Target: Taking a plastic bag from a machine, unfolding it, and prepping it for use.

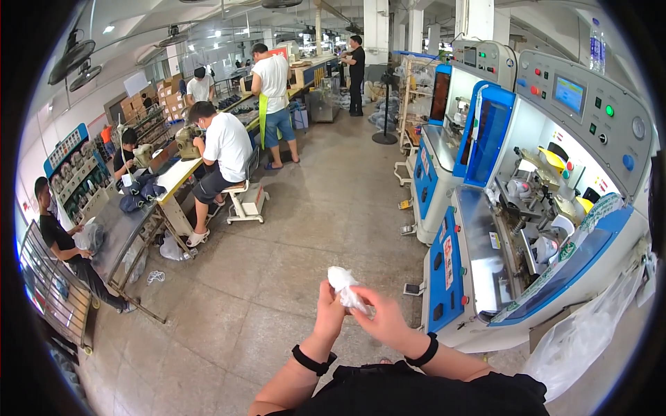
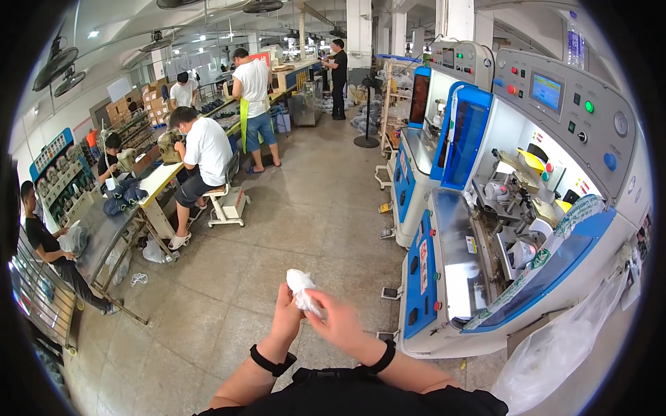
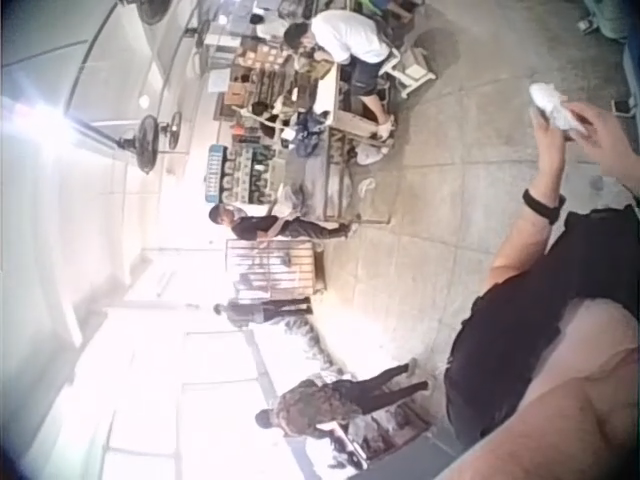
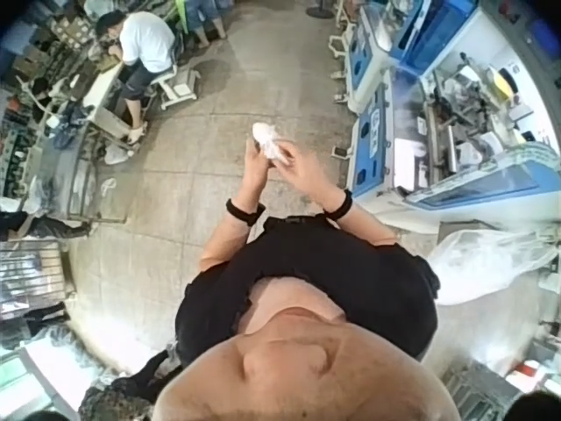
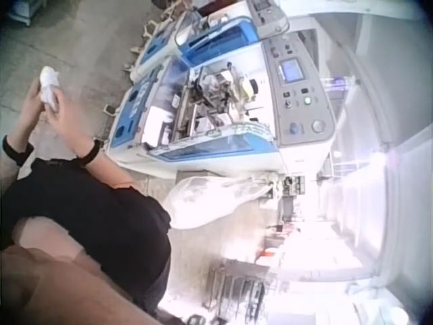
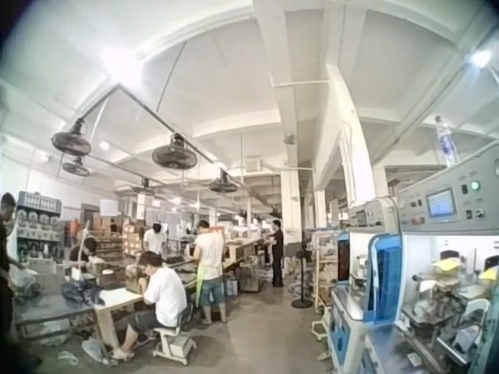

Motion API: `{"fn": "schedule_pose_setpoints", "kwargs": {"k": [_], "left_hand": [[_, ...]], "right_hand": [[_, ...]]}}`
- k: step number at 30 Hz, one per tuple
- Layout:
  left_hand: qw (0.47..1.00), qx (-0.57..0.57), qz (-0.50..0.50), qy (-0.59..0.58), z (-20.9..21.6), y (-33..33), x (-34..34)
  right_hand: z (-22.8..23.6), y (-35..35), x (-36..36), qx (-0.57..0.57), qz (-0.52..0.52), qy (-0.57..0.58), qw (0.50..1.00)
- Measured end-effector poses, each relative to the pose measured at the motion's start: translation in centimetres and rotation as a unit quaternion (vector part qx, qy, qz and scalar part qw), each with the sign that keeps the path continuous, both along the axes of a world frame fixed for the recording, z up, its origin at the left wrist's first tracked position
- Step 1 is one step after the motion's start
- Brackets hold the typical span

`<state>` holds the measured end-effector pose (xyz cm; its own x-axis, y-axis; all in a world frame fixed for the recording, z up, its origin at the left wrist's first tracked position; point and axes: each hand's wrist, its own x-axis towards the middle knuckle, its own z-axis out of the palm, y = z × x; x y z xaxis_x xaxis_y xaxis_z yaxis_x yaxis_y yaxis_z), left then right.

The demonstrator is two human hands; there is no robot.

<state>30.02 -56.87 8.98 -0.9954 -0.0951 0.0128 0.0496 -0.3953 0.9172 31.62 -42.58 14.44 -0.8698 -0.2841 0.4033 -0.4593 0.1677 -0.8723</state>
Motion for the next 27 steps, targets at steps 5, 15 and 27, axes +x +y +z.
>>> {"fn": "schedule_pose_setpoints", "kwargs": {"k": [5,15,27], "left_hand": [[0.996,0.064,0.015,-0.064,-1.3,-1.5,0.7],[0.952,0.297,-0.066,-0.016,-1.4,-3.0,1.5],[0.998,0.057,0.022,-0.034,-2.8,-0.8,-11.4]], "right_hand": [[-0.7,-1.0,0.5,0.133,-0.004,0.178,0.975],[-2.4,-3.3,0.3,0.182,0.001,0.16,0.97],[-4.0,-2.3,-15.0,0.265,-0.171,0.137,0.939]]}}
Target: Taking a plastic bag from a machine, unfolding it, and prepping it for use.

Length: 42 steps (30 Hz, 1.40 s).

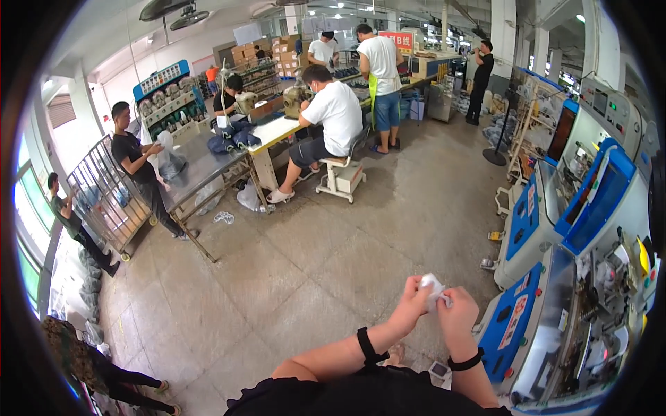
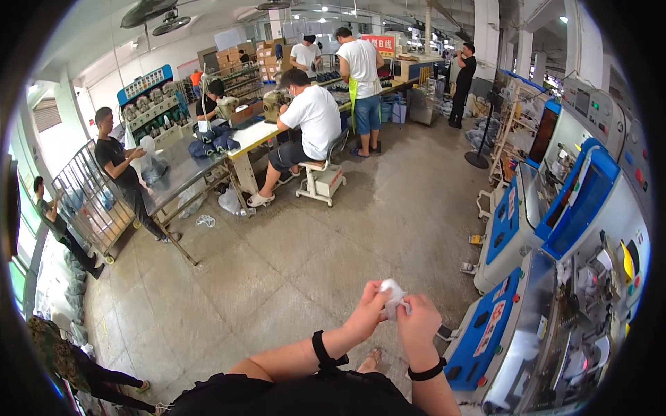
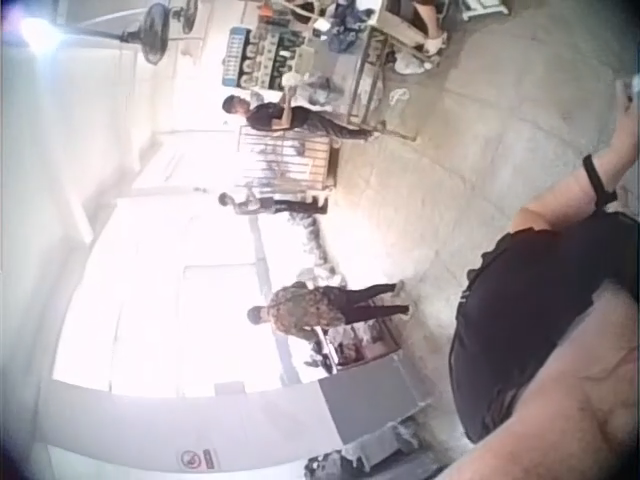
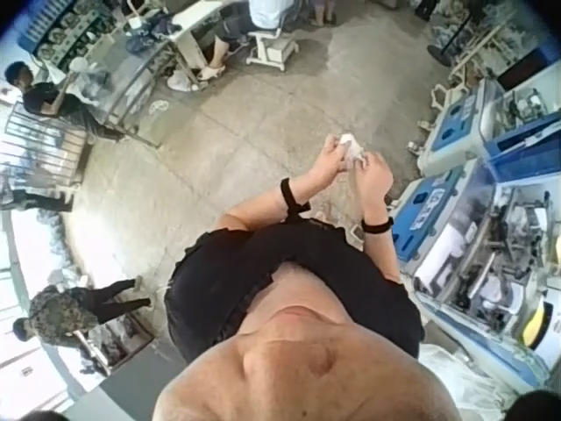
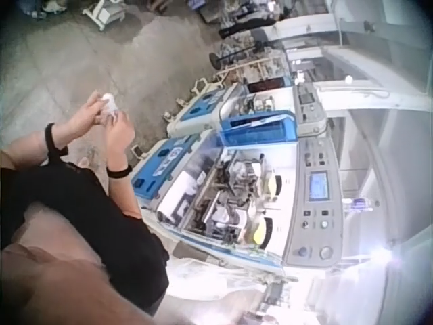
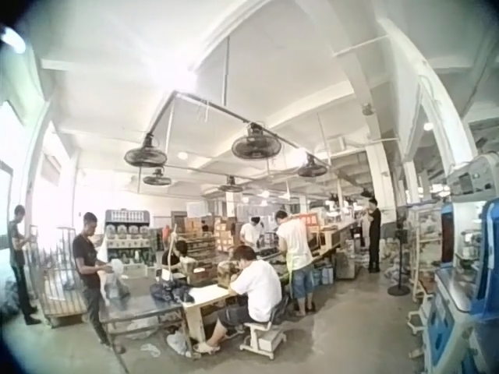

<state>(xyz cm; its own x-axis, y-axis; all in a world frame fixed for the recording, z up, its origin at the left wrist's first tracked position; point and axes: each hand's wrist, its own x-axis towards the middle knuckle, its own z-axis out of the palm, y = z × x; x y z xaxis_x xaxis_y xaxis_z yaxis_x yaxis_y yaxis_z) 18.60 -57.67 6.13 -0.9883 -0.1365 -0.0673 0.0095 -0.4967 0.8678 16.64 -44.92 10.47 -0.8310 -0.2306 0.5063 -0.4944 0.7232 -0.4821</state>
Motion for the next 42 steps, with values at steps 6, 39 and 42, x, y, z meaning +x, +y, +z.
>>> {"fn": "schedule_pose_setpoints", "kwargs": {"k": [6,39,42], "left_hand": [[0.993,0.098,0.061,-0.027,3.5,-2.1,-9.9],[0.843,0.045,-0.477,-0.242,2.9,22.1,-55.4],[0.817,0.004,-0.52,-0.247,2.2,24.5,-57.3]], "right_hand": [[0.5,1.6,-7.2,-0.271,0.263,-0.338,0.862],[2.0,17.8,-40.3,-0.113,-0.299,0.019,0.947],[1.5,19.0,-41.6,-0.164,-0.36,-0.047,0.917]]}}
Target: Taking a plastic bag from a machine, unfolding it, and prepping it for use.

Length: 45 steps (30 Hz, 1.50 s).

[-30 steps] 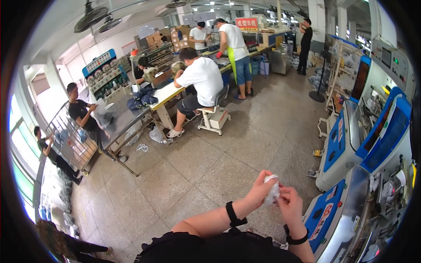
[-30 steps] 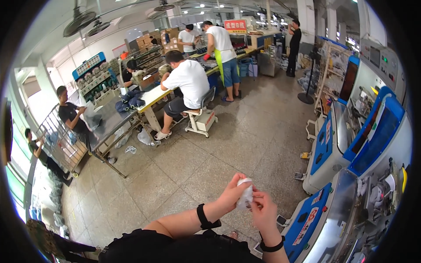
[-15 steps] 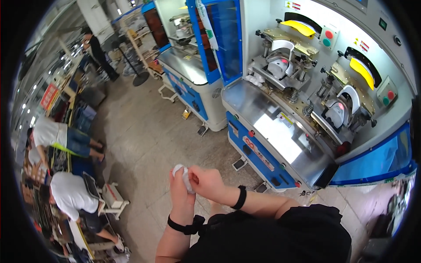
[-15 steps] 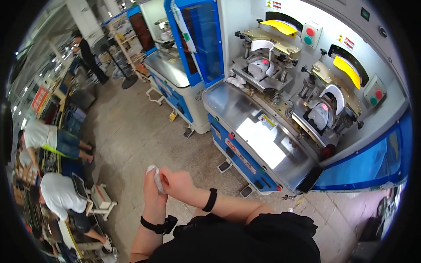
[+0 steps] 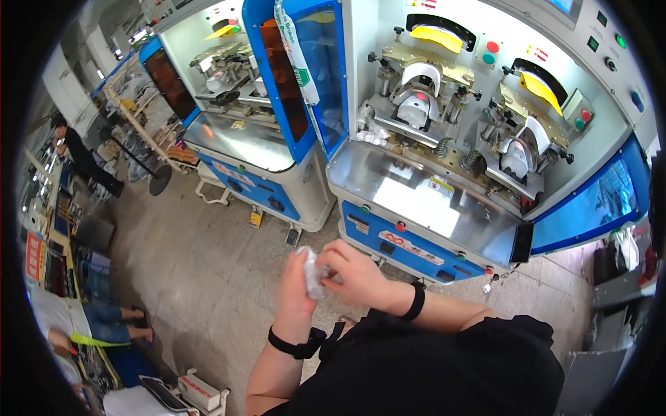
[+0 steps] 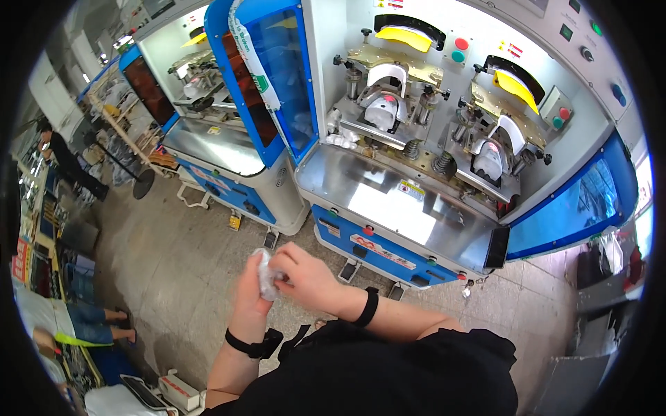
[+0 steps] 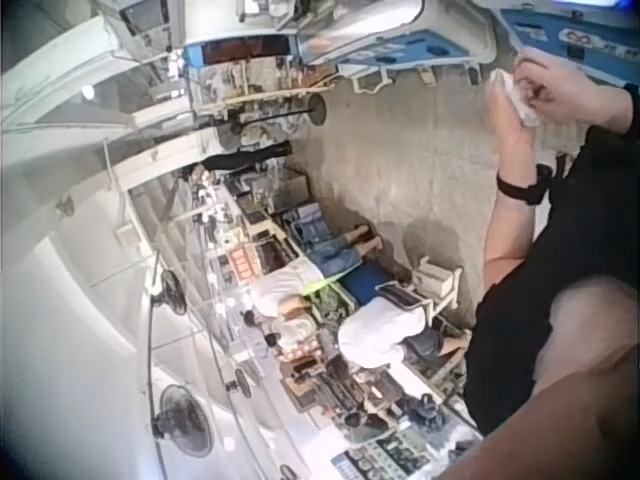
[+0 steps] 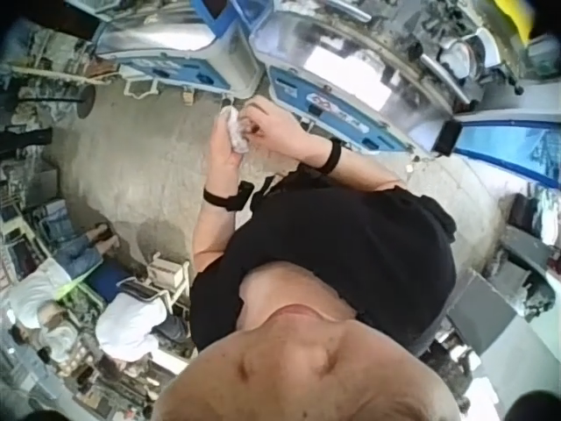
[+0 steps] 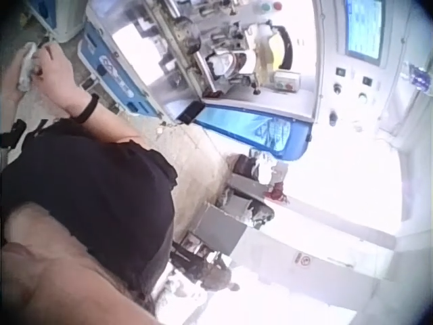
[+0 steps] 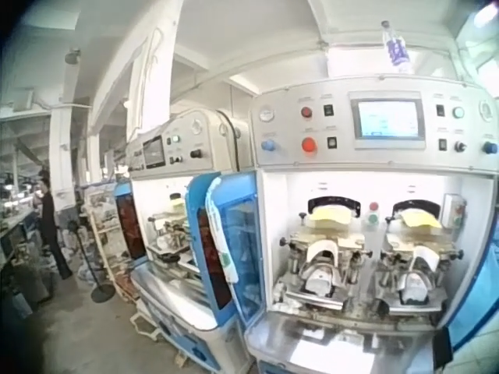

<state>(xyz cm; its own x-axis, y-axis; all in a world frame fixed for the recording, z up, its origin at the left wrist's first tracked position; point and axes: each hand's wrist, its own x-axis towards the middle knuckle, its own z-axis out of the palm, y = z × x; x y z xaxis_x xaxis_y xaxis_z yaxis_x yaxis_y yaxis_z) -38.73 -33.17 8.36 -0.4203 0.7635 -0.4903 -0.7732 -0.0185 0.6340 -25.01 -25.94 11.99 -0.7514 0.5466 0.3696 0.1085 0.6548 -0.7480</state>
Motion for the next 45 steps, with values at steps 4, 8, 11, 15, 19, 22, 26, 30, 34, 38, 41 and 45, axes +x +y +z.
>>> {"fn": "schedule_pose_setpoints", "kwargs": {"k": [4,8,11,15,19,22,26,30,34,38,41,45], "left_hand": [[0.997,0.05,-0.055,0.034,-1.0,4.2,-0.9],[0.996,0.014,-0.084,0.036,-1.7,8.8,-2.0],[0.98,-0.064,-0.17,0.085,-2.0,12.1,-3.7],[0.968,-0.076,-0.229,0.072,-2.8,15.3,-7.0],[0.968,-0.087,-0.228,0.049,-4.7,16.7,-11.3],[0.97,-0.115,-0.21,0.037,-6.2,16.3,-13.5],[0.965,-0.152,-0.207,0.046,-7.2,15.8,-15.9],[0.962,-0.169,-0.202,0.067,-7.4,16.3,-18.1],[0.95,-0.173,-0.246,0.082,-7.5,17.9,-19.5],[0.911,-0.165,-0.358,0.119,-7.6,20.7,-19.8],[0.86,-0.146,-0.468,0.146,-7.8,23.4,-19.9],[0.754,-0.098,-0.633,0.147,-9.3,27.6,-18.7]], "right_hand": [[-1.6,3.1,-2.2,0.071,-0.082,0.003,0.994],[-4.8,6.7,-4.6,0.086,-0.118,0.01,0.989],[-8.2,11.1,-6.1,0.043,-0.148,-0.004,0.988],[-12.3,21.8,-7.3,-0.162,-0.408,0.064,0.896],[-15.1,32.0,-9.6,-0.038,-0.456,0.105,0.883],[-16.6,36.9,-12.1,-0.041,-0.505,0.071,0.859],[-17.7,40.3,-13.9,0.033,-0.531,0.044,0.846],[-17.3,41.5,-14.0,0.057,-0.504,-0.038,0.861],[-16.2,41.3,-12.7,0.046,-0.465,-0.131,0.874],[-15.7,38.9,-11.0,0.103,-0.446,-0.219,0.862],[-15.7,34.9,-9.9,0.196,-0.466,-0.249,0.826],[-16.0,24.9,-5.3,0.079,-0.502,-0.155,0.847]]}}
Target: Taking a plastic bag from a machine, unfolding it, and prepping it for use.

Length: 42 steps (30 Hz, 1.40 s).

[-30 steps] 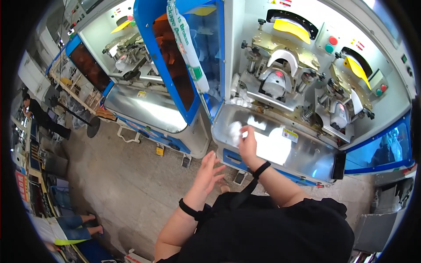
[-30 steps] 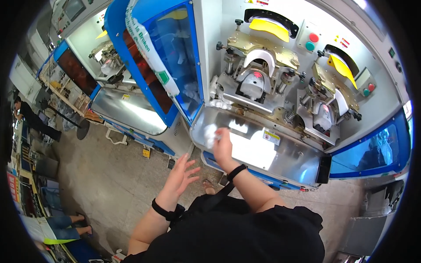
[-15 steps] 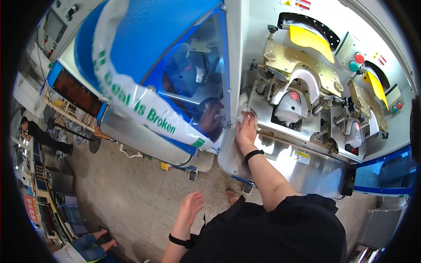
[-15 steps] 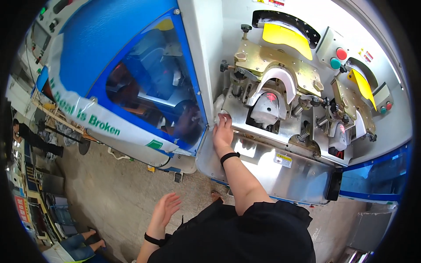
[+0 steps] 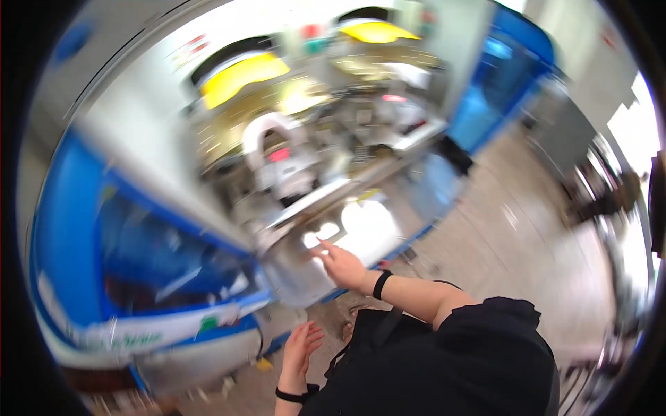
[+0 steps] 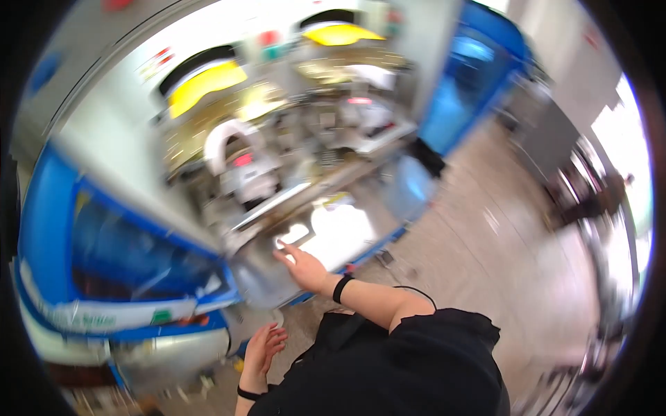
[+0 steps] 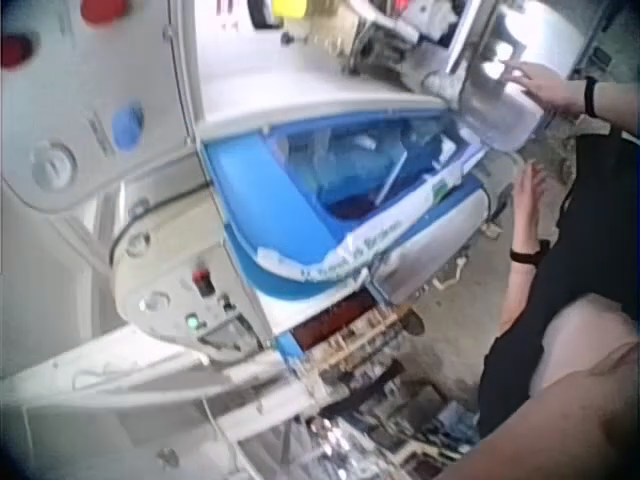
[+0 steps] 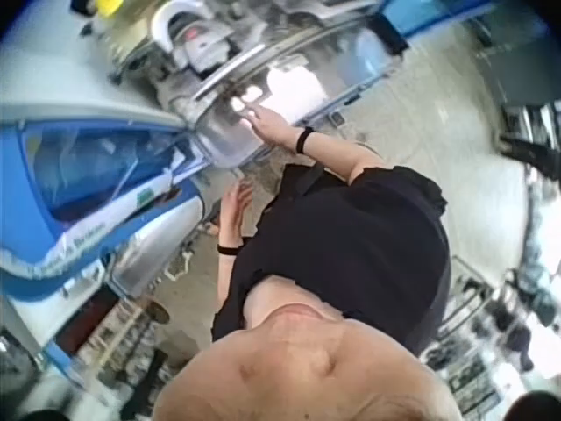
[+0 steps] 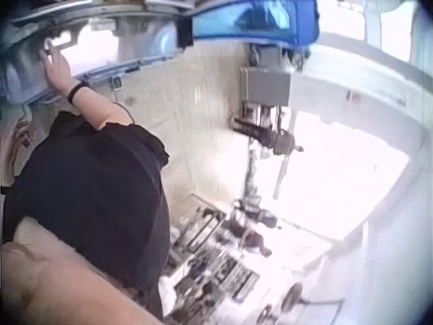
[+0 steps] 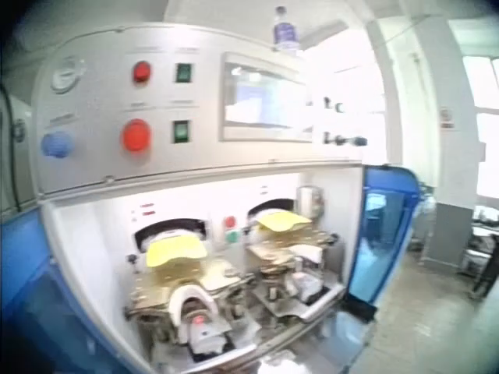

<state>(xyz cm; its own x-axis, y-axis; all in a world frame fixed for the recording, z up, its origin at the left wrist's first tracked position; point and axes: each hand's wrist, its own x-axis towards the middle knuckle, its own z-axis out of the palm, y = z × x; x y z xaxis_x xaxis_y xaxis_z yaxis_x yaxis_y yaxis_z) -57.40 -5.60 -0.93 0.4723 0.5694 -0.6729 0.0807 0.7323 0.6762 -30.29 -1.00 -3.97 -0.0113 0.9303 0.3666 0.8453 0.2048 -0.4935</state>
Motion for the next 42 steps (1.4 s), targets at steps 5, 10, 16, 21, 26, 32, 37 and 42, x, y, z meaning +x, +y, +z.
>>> {"fn": "schedule_pose_setpoints", "kwargs": {"k": [5,10,16,21,26,32,37,42], "left_hand": [[0.993,0.059,-0.101,-0.01,-3.2,3.6,4.3],[0.955,0.252,-0.15,0.05,-3.1,6.2,15.1],[0.907,0.224,-0.339,-0.114,-1.1,-4.7,30.3],[0.852,0.262,-0.448,-0.063,-1.0,-16.8,43.6],[0.824,0.095,-0.532,-0.17,1.1,-34.3,56.0],[0.604,-0.376,-0.61,-0.348,8.6,-56.4,67.6],[0.596,-0.432,-0.594,-0.325,11.9,-68.0,76.2],[0.568,-0.463,-0.605,-0.311,13.4,-76.8,86.6]], "right_hand": [[-1.8,-19.6,7.6,-0.077,-0.15,-0.024,0.985],[-4.4,-43.9,10.0,-0.338,-0.571,0.1,0.741],[-10.8,-69.0,0.2,-0.28,-0.851,0.356,0.265],[-17.1,-78.1,-8.8,-0.285,-0.832,0.459,0.128],[-16.7,-82.1,-7.6,0.006,-0.8,0.6,0.027],[-7.9,-91.8,7.3,0.488,-0.576,0.643,0.13],[-3.4,-100.4,21.8,0.639,-0.442,0.585,0.232],[-9.8,-107.7,25.6,0.625,-0.525,0.57,0.095]]}}
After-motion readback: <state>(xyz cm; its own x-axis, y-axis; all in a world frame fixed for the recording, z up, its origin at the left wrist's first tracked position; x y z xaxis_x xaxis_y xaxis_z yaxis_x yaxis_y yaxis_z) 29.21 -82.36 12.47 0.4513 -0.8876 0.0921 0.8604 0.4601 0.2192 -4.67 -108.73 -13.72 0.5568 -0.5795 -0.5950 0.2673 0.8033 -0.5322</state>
